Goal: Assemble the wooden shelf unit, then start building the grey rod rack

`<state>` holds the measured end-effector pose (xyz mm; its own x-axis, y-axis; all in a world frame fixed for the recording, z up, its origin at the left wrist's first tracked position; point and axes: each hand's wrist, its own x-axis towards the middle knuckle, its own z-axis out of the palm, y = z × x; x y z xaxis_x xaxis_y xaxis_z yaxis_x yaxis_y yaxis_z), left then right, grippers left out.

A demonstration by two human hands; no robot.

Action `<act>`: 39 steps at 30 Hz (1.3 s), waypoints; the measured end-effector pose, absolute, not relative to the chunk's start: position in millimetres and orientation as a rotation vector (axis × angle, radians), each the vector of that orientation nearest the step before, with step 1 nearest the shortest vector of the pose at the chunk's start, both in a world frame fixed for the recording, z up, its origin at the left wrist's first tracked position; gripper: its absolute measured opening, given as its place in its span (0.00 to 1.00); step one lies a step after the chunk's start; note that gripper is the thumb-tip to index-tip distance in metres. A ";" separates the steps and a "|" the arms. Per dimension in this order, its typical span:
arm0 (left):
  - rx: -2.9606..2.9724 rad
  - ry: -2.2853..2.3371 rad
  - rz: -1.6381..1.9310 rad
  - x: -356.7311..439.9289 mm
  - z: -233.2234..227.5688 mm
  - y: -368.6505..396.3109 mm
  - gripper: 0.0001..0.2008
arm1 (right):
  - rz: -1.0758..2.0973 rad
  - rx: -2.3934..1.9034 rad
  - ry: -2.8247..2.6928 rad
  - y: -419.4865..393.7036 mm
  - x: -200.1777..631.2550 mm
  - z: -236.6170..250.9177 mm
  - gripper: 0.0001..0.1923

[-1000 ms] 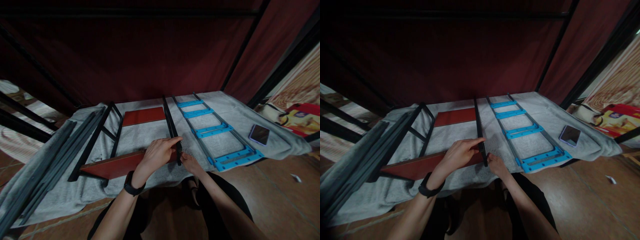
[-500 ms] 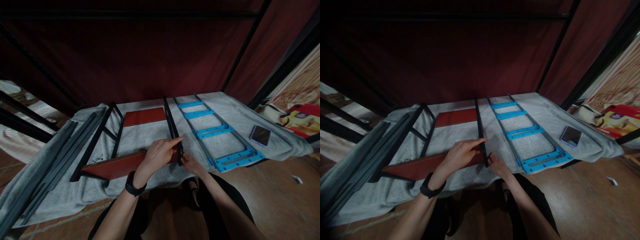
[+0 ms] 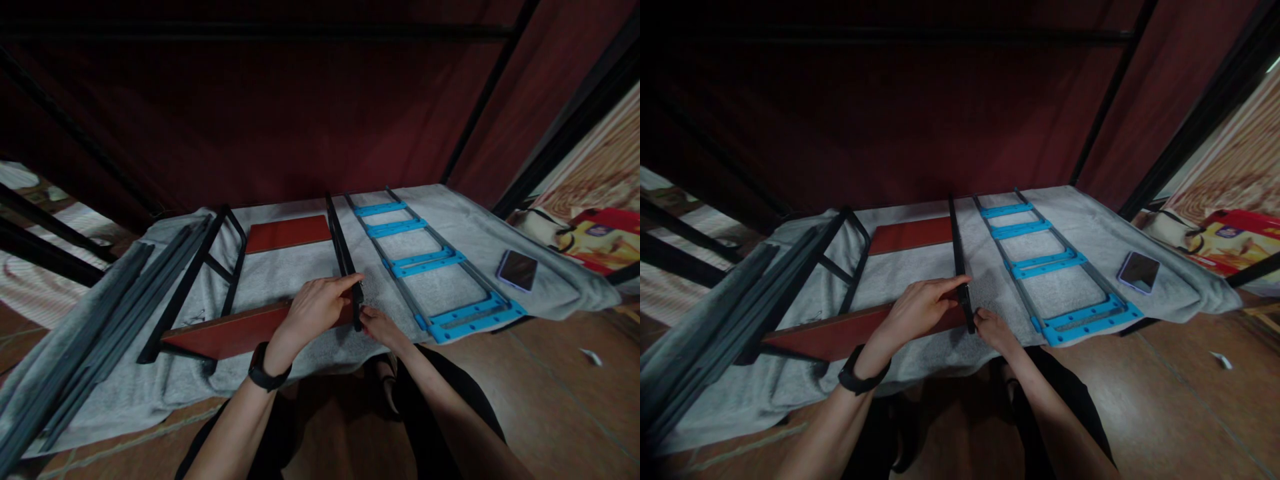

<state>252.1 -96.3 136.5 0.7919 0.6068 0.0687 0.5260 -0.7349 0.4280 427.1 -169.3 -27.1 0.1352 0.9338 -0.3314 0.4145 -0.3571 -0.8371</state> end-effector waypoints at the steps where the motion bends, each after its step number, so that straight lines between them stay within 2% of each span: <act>1: 2.590 0.865 0.289 251.7 137.3 -96.0 0.28 | 1.219 -1.840 -1.252 -169.6 426.6 -27.2 0.13; 6: 2.593 0.886 0.297 251.4 139.8 -96.1 0.28 | 1.312 -1.810 -1.111 -170.6 426.4 -25.1 0.15; 12: 2.587 0.874 0.268 252.0 139.0 -97.7 0.29 | 1.118 -1.904 -1.297 -171.0 424.5 -14.1 0.07; 15: 2.596 0.857 0.275 251.7 138.3 -97.7 0.28 | 0.990 -1.889 -1.351 -171.8 422.1 -11.7 0.09; 21: 2.595 0.849 0.259 252.1 136.0 -97.5 0.29 | 1.113 -1.891 -1.296 -174.0 423.0 -12.8 0.11; 24: 2.606 0.862 0.235 253.1 133.0 -99.4 0.31 | 0.992 -1.944 -1.289 -175.2 424.6 -2.0 0.11; 27: 2.635 0.829 0.232 254.7 128.6 -102.7 0.31 | 0.750 -1.799 -1.231 -175.6 423.9 19.1 0.09; 32: 2.702 0.856 0.216 256.5 122.1 -104.9 0.34 | 0.743 -1.374 -1.154 -175.1 419.8 49.9 0.14; 36: 2.723 0.903 0.163 256.8 121.0 -104.3 0.38 | 0.721 -1.334 -1.191 -177.1 421.6 56.0 0.12; 39: 2.738 0.942 0.130 258.2 123.7 -107.5 0.36 | 0.673 -1.361 -1.267 -177.9 423.9 56.1 0.11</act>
<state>258.2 -107.5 123.7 0.7879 0.6158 0.0053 0.5941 -0.7624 0.2566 423.9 -177.9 56.1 0.2658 0.9279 0.2616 0.3031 0.1772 -0.9363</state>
